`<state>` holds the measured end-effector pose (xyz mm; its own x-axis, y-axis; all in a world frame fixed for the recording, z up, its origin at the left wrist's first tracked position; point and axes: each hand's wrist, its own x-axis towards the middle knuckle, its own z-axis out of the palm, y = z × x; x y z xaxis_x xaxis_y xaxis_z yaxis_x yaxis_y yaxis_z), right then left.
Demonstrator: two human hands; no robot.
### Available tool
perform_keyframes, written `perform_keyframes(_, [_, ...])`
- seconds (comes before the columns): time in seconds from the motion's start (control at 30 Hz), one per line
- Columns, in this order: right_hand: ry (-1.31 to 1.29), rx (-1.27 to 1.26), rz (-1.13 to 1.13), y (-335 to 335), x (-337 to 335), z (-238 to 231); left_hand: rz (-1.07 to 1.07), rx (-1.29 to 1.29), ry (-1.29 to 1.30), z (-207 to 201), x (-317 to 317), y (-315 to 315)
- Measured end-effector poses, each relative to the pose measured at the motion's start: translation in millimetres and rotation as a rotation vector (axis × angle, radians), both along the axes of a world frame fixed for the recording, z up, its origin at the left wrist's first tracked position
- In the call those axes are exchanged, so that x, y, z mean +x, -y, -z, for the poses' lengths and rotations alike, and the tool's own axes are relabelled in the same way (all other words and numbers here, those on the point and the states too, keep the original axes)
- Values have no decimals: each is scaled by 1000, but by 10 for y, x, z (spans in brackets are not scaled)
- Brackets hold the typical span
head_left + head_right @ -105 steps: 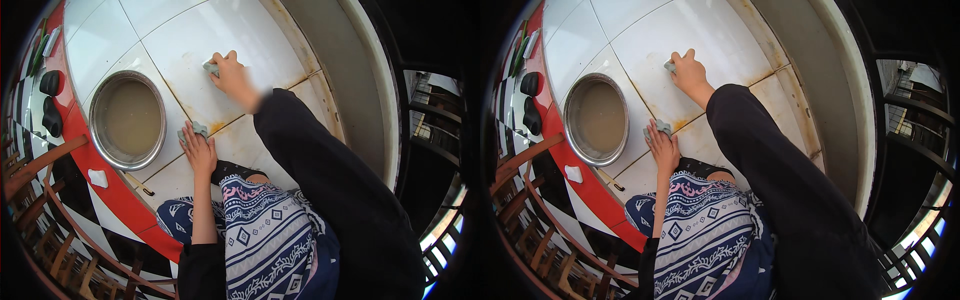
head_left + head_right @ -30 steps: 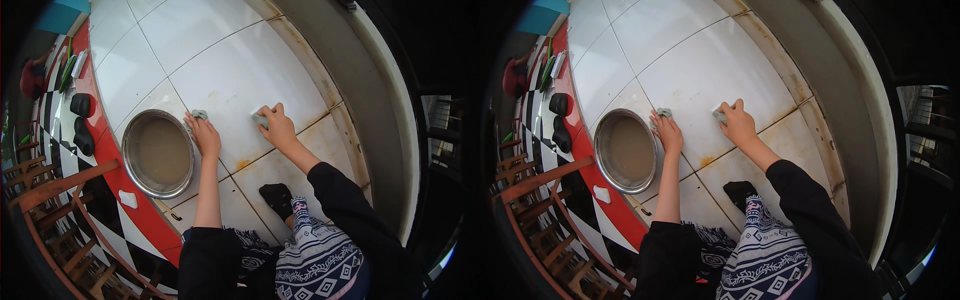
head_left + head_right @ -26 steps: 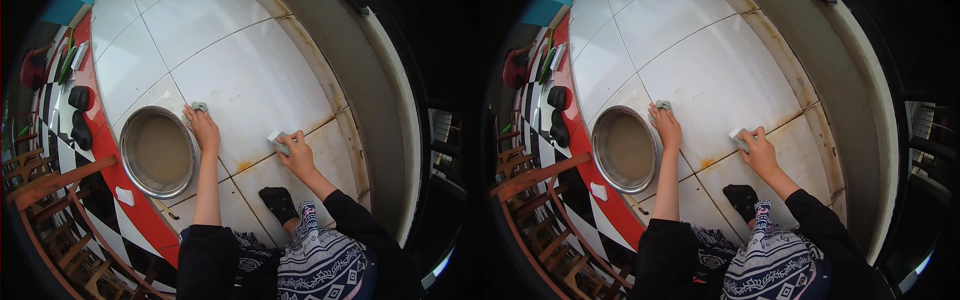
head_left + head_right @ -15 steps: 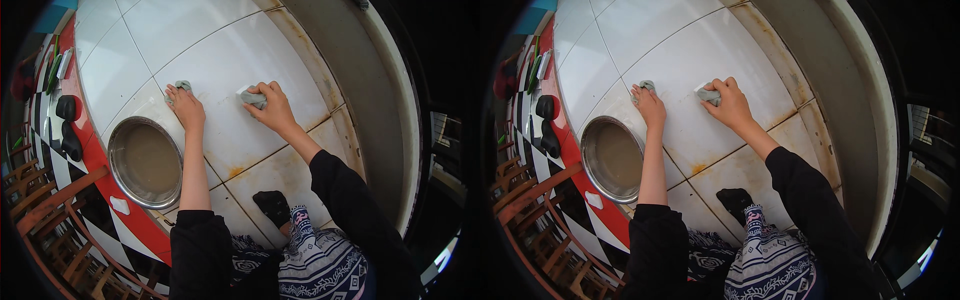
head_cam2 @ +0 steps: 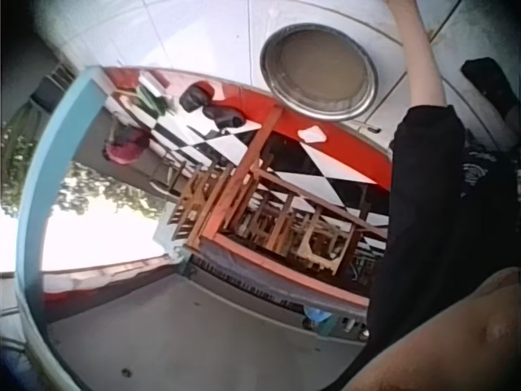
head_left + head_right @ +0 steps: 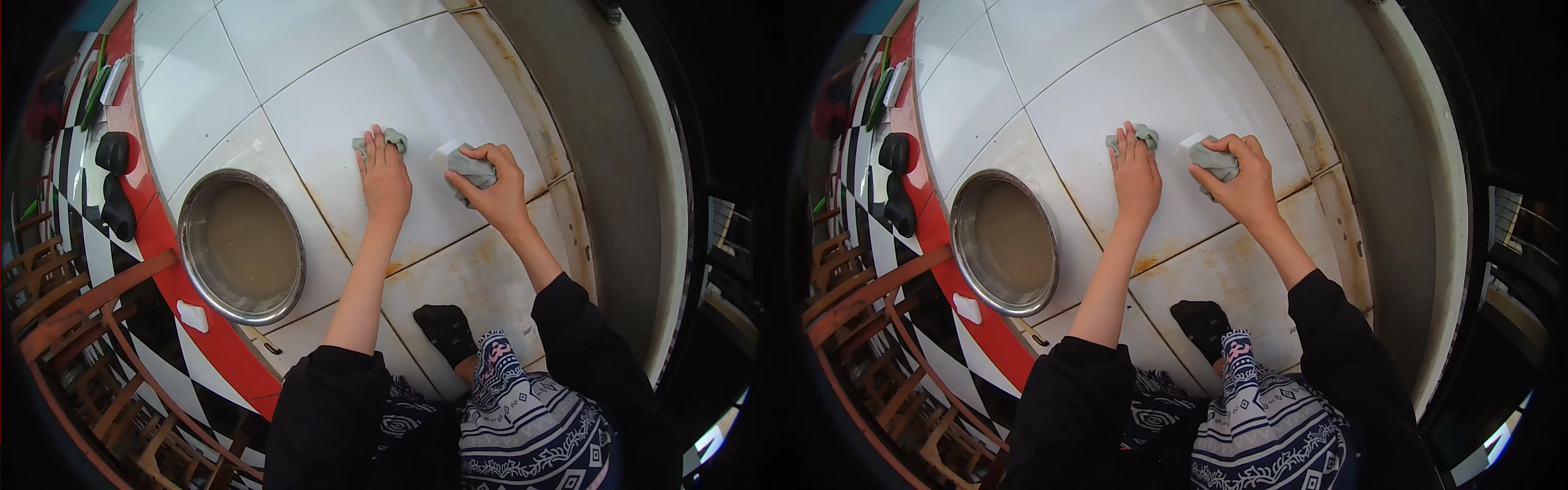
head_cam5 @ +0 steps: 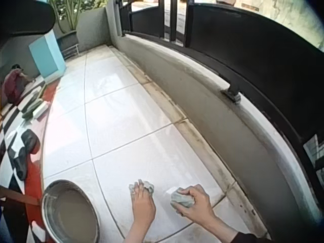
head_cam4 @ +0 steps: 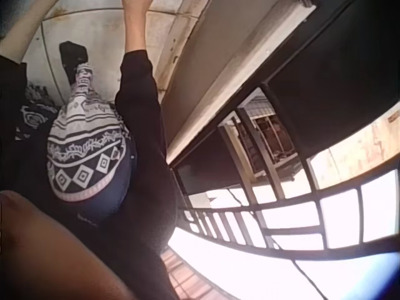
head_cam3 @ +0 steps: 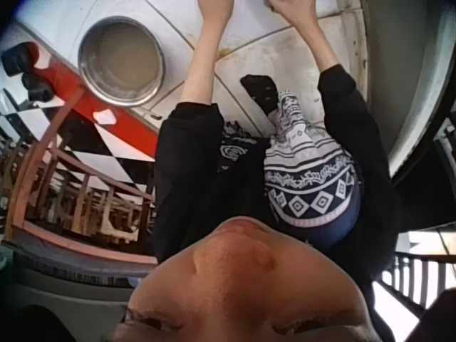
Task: The person scrubs the white floor tiles using a cloth and a sponge, periodically rinsing the tools in a metal basin filled with water.
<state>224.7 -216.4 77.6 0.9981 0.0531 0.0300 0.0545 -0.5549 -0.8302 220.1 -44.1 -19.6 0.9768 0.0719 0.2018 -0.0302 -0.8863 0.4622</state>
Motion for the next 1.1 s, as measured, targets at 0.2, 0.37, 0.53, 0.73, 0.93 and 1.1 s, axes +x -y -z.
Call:
perform_keyframes(0.2, [32, 2, -52, 7, -158, 33, 66, -33, -41, -71, -476, 350])
perform_keyframes(0.37, [63, 4, -23, 74, -218, -16, 26, -172, 7, -124, -625, 251])
perform_keyframes(0.53, [44, -41, 41, 349, -155, -104, -250, -159, 176, -266, 4, -197])
perform_keyframes(0.73, [22, -22, 64, 371, -132, -54, -231, 16, -97, -124, 560, -601])
perform_keyframes(0.93, [1, -46, 45, 349, -95, -58, 71, 89, -19, -31, 329, 30])
perform_keyframes(1.1, [39, -33, 25, 294, -80, -103, 189, 28, 5, -57, -92, 397])
